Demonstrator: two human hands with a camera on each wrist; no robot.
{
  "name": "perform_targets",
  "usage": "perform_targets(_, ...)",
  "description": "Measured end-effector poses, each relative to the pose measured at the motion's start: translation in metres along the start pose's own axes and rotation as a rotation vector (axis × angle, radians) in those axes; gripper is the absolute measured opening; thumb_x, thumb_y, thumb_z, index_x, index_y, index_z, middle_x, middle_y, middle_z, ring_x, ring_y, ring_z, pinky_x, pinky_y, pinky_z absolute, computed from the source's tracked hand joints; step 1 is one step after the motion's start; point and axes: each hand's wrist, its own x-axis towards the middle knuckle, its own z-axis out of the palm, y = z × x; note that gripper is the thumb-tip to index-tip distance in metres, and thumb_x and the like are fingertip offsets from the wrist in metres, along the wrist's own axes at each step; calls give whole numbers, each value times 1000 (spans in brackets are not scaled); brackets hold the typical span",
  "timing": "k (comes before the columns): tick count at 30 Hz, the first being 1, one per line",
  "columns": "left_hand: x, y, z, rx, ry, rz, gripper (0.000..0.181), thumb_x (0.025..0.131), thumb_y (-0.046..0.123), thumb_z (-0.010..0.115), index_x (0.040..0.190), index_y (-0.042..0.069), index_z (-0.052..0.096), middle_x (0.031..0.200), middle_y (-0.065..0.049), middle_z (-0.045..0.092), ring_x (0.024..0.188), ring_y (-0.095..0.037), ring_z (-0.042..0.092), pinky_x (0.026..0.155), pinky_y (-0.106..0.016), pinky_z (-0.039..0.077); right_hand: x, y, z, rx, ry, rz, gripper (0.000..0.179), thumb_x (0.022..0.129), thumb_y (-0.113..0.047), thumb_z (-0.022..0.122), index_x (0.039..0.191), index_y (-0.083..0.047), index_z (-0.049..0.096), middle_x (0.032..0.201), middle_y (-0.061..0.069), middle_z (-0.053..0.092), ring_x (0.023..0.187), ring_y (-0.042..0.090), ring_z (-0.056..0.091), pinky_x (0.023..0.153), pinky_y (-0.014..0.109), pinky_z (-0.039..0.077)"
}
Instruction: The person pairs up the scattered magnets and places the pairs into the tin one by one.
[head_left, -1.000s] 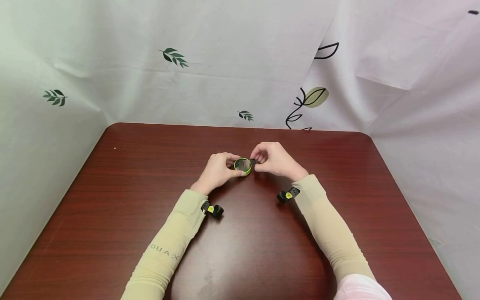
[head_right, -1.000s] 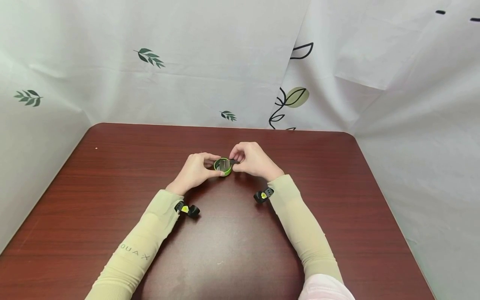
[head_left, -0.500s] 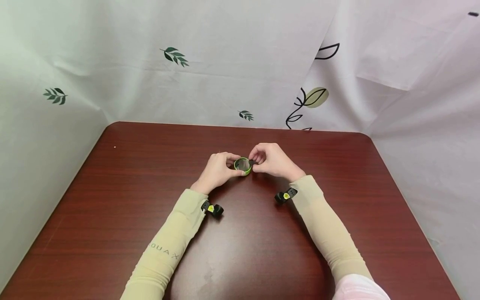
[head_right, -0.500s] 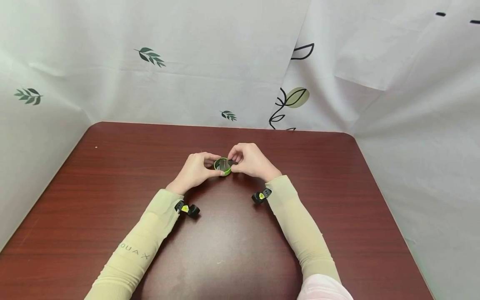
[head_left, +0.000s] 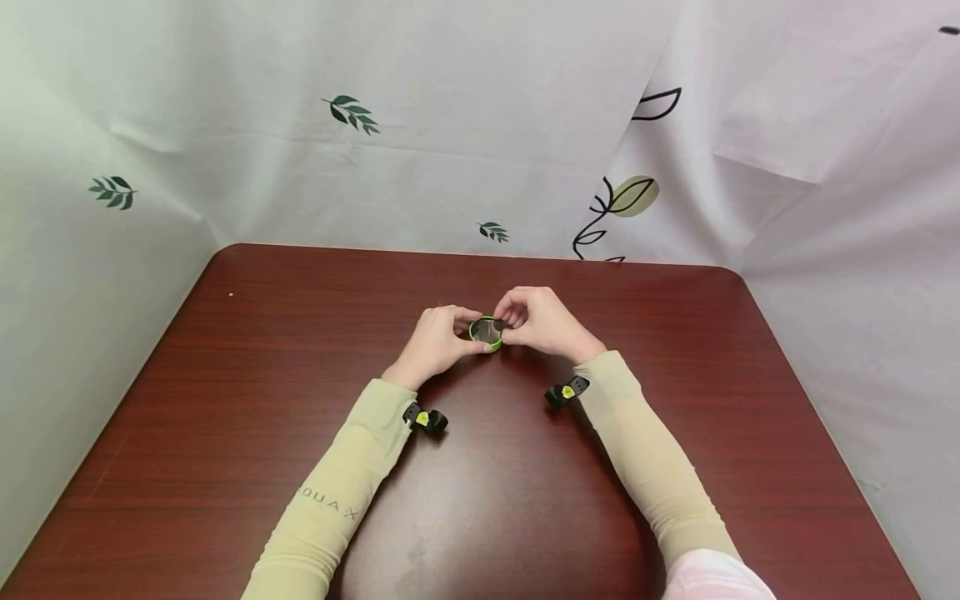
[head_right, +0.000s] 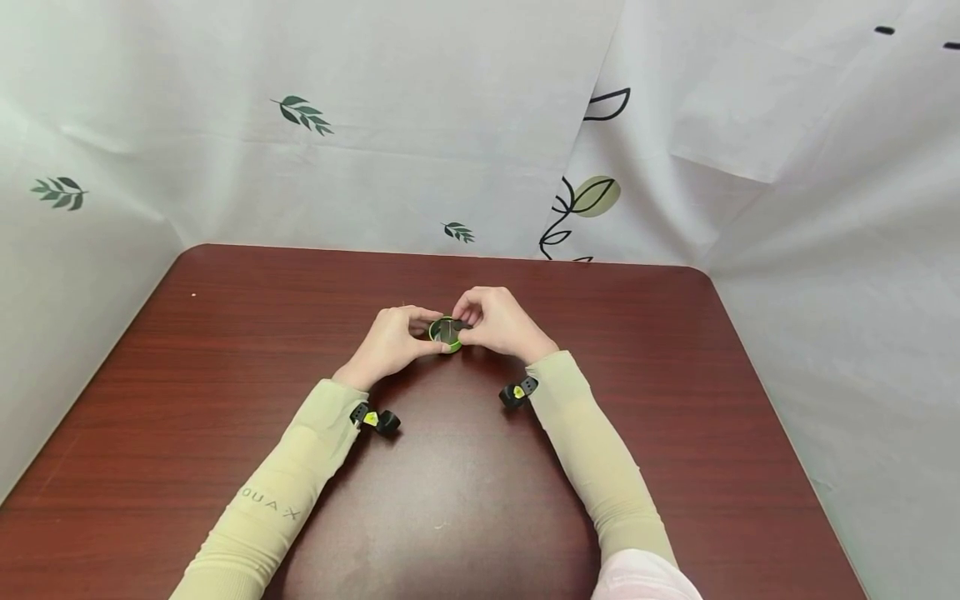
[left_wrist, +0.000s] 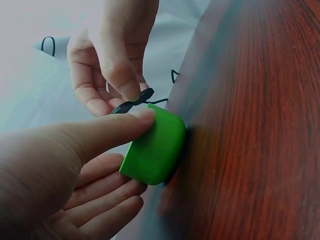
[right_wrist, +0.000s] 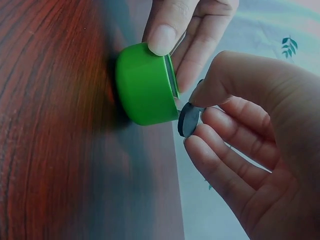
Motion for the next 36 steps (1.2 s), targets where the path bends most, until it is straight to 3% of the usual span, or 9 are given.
perform_targets(28, 0, -1, -1, -15, -7, 20, 52, 77, 20, 92, 121, 2, 73, 108, -11, 74, 94, -17, 73, 82, -31, 58, 11, -4, 6, 38, 4, -16, 19, 76, 3, 81, 94, -2, 74, 84, 6, 69, 75, 16, 65, 72, 32, 58)
perform_targets(36, -1, 1, -2, -14, -12, 8, 55, 77, 21, 92, 124, 2, 72, 112, -11, 73, 95, -18, 72, 83, -31, 58, 2, 6, 1, -7, 10, 62, 11, 82, -6, 81, 91, -7, 74, 77, 0, 67, 71, 15, 64, 67, 30, 55)
